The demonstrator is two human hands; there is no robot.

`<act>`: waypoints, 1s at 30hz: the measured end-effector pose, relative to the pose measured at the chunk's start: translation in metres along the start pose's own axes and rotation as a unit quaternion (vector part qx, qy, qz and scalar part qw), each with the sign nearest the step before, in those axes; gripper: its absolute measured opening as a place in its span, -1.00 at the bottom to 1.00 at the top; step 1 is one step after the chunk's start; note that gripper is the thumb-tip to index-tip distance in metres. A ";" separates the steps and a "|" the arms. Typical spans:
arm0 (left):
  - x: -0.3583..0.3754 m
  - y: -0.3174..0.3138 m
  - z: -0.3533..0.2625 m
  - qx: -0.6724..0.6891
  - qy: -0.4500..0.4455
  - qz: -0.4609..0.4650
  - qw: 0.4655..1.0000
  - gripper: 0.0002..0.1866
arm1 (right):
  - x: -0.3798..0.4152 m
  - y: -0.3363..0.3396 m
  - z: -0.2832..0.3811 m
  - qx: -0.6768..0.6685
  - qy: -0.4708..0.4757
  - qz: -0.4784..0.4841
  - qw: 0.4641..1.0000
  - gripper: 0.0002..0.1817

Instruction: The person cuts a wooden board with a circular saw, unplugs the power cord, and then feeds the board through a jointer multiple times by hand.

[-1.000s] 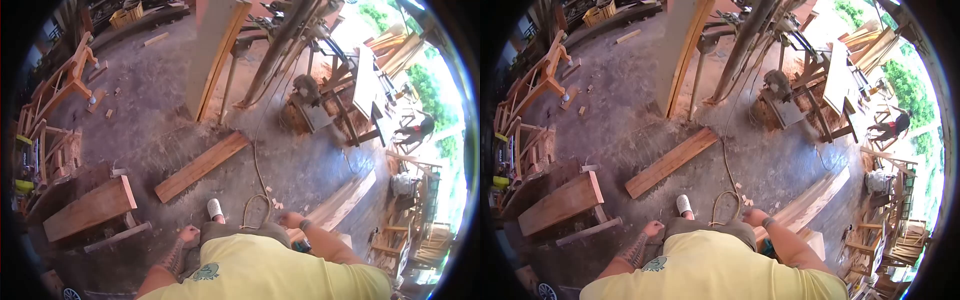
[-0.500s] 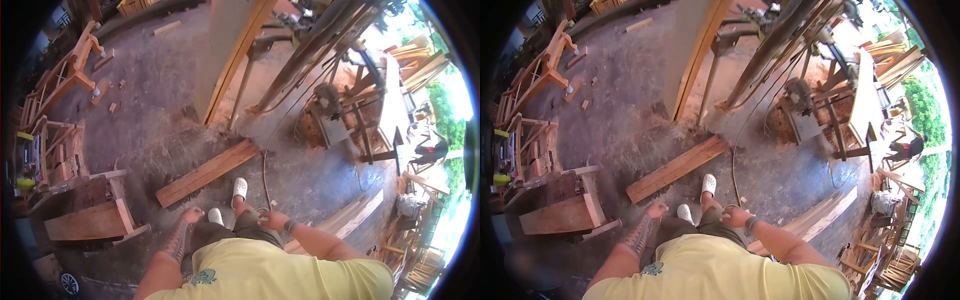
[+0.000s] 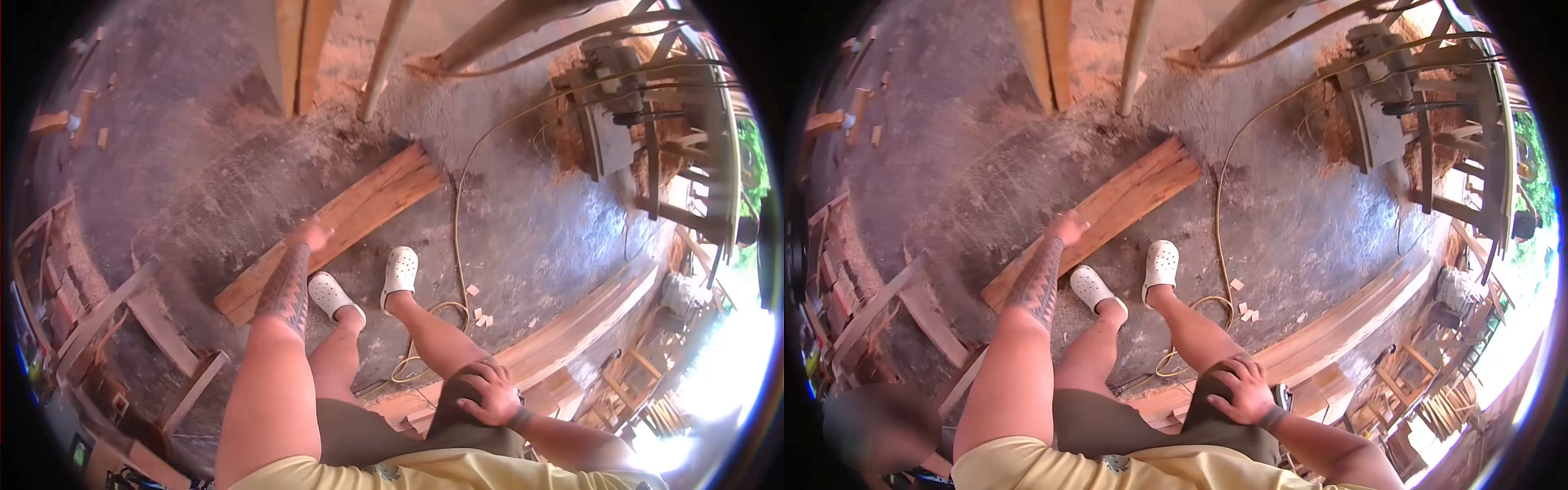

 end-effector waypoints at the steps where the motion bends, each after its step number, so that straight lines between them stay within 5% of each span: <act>1: -0.017 -0.009 0.005 0.012 0.025 0.012 1.000 -0.25 | 0.004 -0.002 -0.007 0.009 -0.021 -0.001 1.000 -0.33; 6: -0.077 -0.051 0.016 0.006 0.072 -0.022 0.997 0.03 | 0.001 -0.010 -0.003 0.050 -0.079 -0.007 0.996 -0.36; 9: -0.071 -0.047 -0.008 -0.041 0.046 0.036 0.997 0.11 | -0.003 -0.010 -0.001 0.062 -0.083 -0.001 0.995 -0.38; 13: -0.080 -0.103 0.013 -0.043 -0.022 -0.097 0.994 0.00 | -0.014 -0.002 0.009 0.093 -0.080 0.005 0.992 -0.40; 16: -0.078 -0.111 0.014 -0.024 -0.068 -0.080 0.994 0.02 | -0.021 0.005 0.016 0.107 -0.076 0.007 0.991 -0.41; 19: -0.067 -0.083 -0.006 0.029 -0.045 0.084 0.995 0.07 | -0.027 0.009 0.021 0.109 -0.065 0.013 0.992 -0.41; 25: -0.055 -0.053 -0.045 -0.160 -0.183 0.144 0.959 -0.04 | -0.032 0.011 0.030 0.113 -0.041 0.028 0.992 -0.40; 26: -0.030 -0.028 -0.055 -0.168 -0.158 0.142 0.963 -0.21 | -0.032 0.009 0.033 0.110 -0.034 0.027 0.993 -0.39; 28: -0.053 -0.101 -0.037 -0.038 -0.134 0.070 0.988 -0.34 | -0.031 0.006 0.038 0.095 -0.021 0.036 0.995 -0.32; 29: -0.027 -0.089 -0.040 -0.036 -0.137 0.009 0.990 -0.48 | -0.031 0.005 0.038 0.094 -0.014 0.035 0.995 -0.27; 30: -0.011 -0.076 -0.044 -0.064 -0.132 0.050 0.988 -0.53 | -0.026 0.003 0.036 0.030 -0.031 0.012 0.999 -0.17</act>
Point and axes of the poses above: each hand's wrist, its own x-axis away from the middle knuckle, its own y-axis out of the back of the hand, z = x × y, the point moved 1 cm from there along -x, towards the middle knuckle, and after that the axes turned 7 degrees about -x, right-handed, at the moved point
